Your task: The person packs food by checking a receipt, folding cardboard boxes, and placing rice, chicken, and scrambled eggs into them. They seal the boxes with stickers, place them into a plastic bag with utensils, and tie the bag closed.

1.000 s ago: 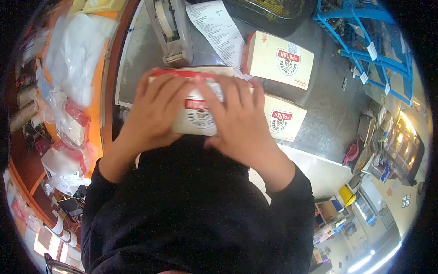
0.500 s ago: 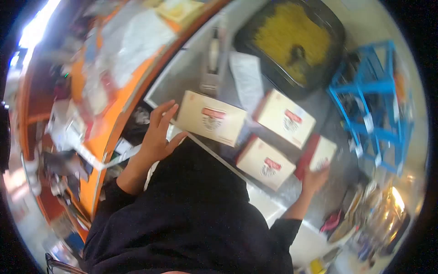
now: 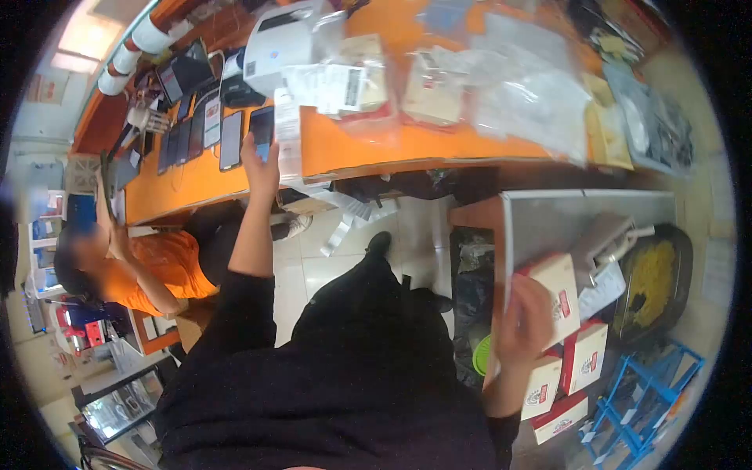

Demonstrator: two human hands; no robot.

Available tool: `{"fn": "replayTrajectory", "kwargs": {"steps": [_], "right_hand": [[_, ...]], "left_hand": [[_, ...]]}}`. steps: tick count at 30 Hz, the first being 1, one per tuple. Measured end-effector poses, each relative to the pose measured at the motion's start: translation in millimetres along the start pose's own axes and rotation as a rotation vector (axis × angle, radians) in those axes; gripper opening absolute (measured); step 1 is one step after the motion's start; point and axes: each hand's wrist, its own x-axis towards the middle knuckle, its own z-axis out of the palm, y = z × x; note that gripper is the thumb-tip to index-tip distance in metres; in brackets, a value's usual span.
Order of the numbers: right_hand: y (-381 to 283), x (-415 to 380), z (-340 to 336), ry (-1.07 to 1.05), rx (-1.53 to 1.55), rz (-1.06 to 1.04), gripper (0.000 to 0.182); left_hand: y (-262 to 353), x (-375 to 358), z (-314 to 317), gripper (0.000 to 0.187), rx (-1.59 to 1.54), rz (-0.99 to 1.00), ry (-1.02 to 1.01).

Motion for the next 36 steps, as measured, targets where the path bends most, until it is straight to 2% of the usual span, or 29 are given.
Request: {"fn": "replayTrajectory", "kwargs": {"steps": [1,3,5,7,8,9,10,13,14,17,20,23,28,31,33,35,36], "right_hand": [[-22,17,36,-0.136,0.063,-0.050,0.021],[-61,43,102,-0.306,0.121,-0.155,0.026],[-82,62,162,-0.390,0.214,-0.221,0.029],[-98,82,208,-0.431,0.183,-0.224,0.028],[-103,93,230,-0.460,0.213,-0.140,0.026],[-108,99,250,-0.482,0.242,-0.045,0.025],[-115,106,266,-0.554,0.268,0.063,0.024],[-131,116,291,-0.756,0.379,0.275,0.023],[-133,115,296,-0.818,0.463,0.264,0.024],[-142,104,297,-0.903,0.668,0.340,0.023],[-158,93,275,-0.880,0.826,0.441,0.022],[-178,99,235,-0.828,0.895,0.435,0.023],[-188,97,182,-0.724,0.922,0.204,0.024],[-192,92,155,-0.735,0.924,0.210,0.025],[-193,89,143,-0.700,0.959,0.181,0.025],[-193,86,134,-0.687,0.970,0.156,0.024],[-191,84,131,-0.689,0.962,0.144,0.024]], "left_hand": [[-32,13,10,0.070,-0.065,-0.012,-0.017],[-26,41,11,0.078,-0.326,-0.335,-0.186],[-3,62,-6,0.064,-0.506,-0.600,-0.434],[-9,53,-10,0.057,-0.835,-0.715,-0.626],[-9,48,-16,0.054,-0.995,-0.755,-0.720],[-3,39,-26,0.038,-1.049,-0.848,-0.757],[0,29,-31,0.034,-1.150,-0.877,-0.755],[14,9,-56,0.030,-1.323,-0.938,-0.749],[19,12,-64,0.030,-1.355,-0.948,-0.737],[30,32,-86,0.030,-1.477,-0.806,-0.653],[49,57,-109,0.030,-1.542,-0.583,-0.746],[79,64,-120,0.031,-1.375,-0.352,-0.789],[158,61,-163,0.039,-1.408,-0.554,-0.732],[171,50,-169,0.048,-1.510,-0.475,-0.749],[175,38,-168,0.044,-1.566,-0.358,-0.736],[182,29,-169,0.032,-1.576,-0.245,-0.682],[184,26,-173,0.033,-1.600,-0.272,-0.689]]}}
